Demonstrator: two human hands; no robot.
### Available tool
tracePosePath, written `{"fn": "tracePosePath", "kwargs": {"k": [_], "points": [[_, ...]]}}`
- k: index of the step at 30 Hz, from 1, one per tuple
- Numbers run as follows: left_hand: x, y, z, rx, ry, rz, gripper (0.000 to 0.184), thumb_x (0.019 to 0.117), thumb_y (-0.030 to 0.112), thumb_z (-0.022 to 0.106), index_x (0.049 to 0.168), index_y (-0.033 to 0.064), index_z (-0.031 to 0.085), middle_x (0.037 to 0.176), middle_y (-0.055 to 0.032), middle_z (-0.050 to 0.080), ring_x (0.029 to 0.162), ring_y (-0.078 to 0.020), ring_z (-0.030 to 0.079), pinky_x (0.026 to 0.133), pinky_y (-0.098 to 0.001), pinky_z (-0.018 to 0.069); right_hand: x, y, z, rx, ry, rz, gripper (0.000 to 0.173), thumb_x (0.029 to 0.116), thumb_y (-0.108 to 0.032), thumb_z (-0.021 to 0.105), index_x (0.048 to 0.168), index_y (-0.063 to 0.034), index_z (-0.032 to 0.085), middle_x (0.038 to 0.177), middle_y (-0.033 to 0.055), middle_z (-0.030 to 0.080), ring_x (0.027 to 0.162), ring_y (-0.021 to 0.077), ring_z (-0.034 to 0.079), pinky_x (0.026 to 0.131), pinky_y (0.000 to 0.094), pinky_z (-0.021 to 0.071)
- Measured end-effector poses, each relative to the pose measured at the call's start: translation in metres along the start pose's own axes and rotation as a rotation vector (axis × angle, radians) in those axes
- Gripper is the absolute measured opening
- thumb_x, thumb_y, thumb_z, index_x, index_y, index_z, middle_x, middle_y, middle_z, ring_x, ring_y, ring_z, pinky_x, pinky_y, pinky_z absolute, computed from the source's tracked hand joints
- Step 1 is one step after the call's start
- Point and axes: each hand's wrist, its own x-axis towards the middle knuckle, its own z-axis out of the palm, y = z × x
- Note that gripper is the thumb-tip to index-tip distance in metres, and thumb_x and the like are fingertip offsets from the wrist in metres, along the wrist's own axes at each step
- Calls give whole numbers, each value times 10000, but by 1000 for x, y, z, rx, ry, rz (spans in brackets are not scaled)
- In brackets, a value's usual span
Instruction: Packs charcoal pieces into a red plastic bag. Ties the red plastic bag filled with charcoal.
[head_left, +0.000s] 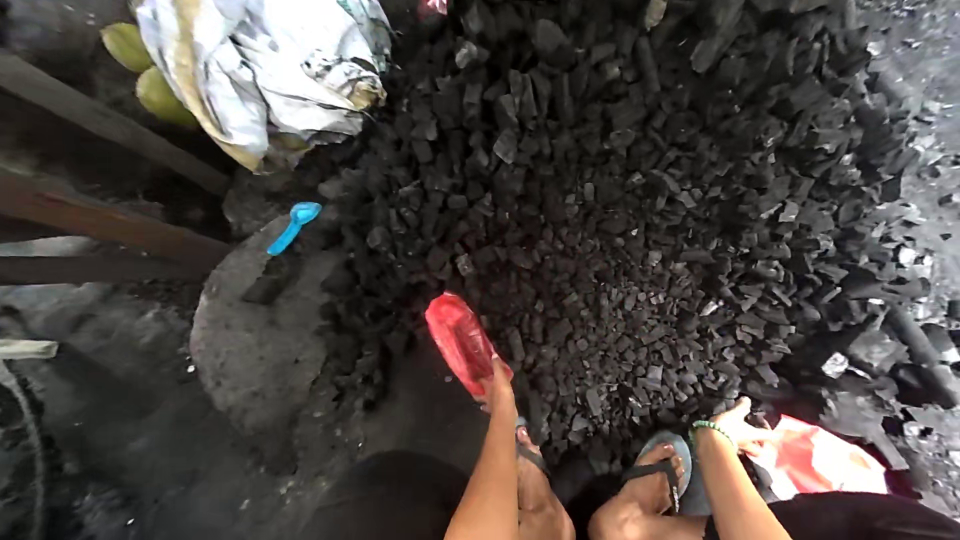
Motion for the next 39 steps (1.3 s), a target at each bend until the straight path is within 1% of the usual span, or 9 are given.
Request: {"fn": "tracePosePath", "kwargs": {"k": [5,7,10,13,16,22,27,34,39], "points": [[-17,-5,16,118,20,47,824,1002,535,593,1598,56,287,1661,-325,27,1489,-539,186,1148,-627,300,-22,18,10,-170,-69,-152,697,1032,-434,566,1610,-126,326,1641,303,229,1479,472,329,1162,515,372],[-30,-15,24,85,27,81,836,998,506,617,1590,25,273,1649,-344,34,1483,-532,216,1152,-595,328,-29,33,17,-245,-147,-262,793,1012,-415,613,1635,-104,235,1670,322,54,1540,482,168,1221,494,294],[-44,-29,32,38,36,154,740,993,422,663,1526,-11,388,1641,-346,73,1508,-499,177,1191,-550,293,-41,39,23,-334,-243,-370,924,1008,-393,626,1630,5,71,1662,349,-16,1561,461,112,1245,450,257],[-63,-40,35,71,-51,217,711,1024,385,616,1532,-46,368,1597,-356,246,1496,-478,253,1204,-576,263,-45,42,10,-316,-375,-523,796,1027,-350,584,1611,27,197,1652,363,78,1541,511,135,1257,540,173],[-94,-46,43,31,-233,262,696,1046,366,576,1532,-73,340,1533,-342,379,1450,-431,365,1193,-552,305,-36,36,0,-224,-389,-523,663,1042,-312,567,1580,-3,333,1608,342,281,1491,502,296,1221,563,257],[-100,-42,56,-24,-151,127,651,1077,436,477,1569,28,353,1587,-306,329,1482,-451,301,1183,-619,262,-61,21,18,-415,-368,-400,693,1050,-501,496,1621,-155,312,1665,307,152,1507,530,229,1164,635,307],[-99,-40,57,-124,-203,67,607,1096,400,446,1572,37,344,1599,-267,334,1496,-395,300,1199,-583,254,-90,8,11,-367,-533,-485,684,1046,-407,558,1622,-140,304,1556,311,403,1417,534,394,1082,688,361],[-112,-24,59,-244,-358,-78,627,1097,410,440,1597,63,285,1645,-203,277,1516,-351,267,1203,-581,242,-123,12,14,-450,-754,-743,624,1023,-424,551,1567,-142,434,1546,324,408,1433,563,344,1159,669,278],[-133,-10,55,-187,-438,59,555,1087,319,500,1524,-3,388,1565,-241,391,1449,-346,368,1172,-550,304,-111,12,17,-185,-937,-594,598,1025,-388,552,1551,-122,450,1585,262,388,1455,455,382,1140,664,325]]}}
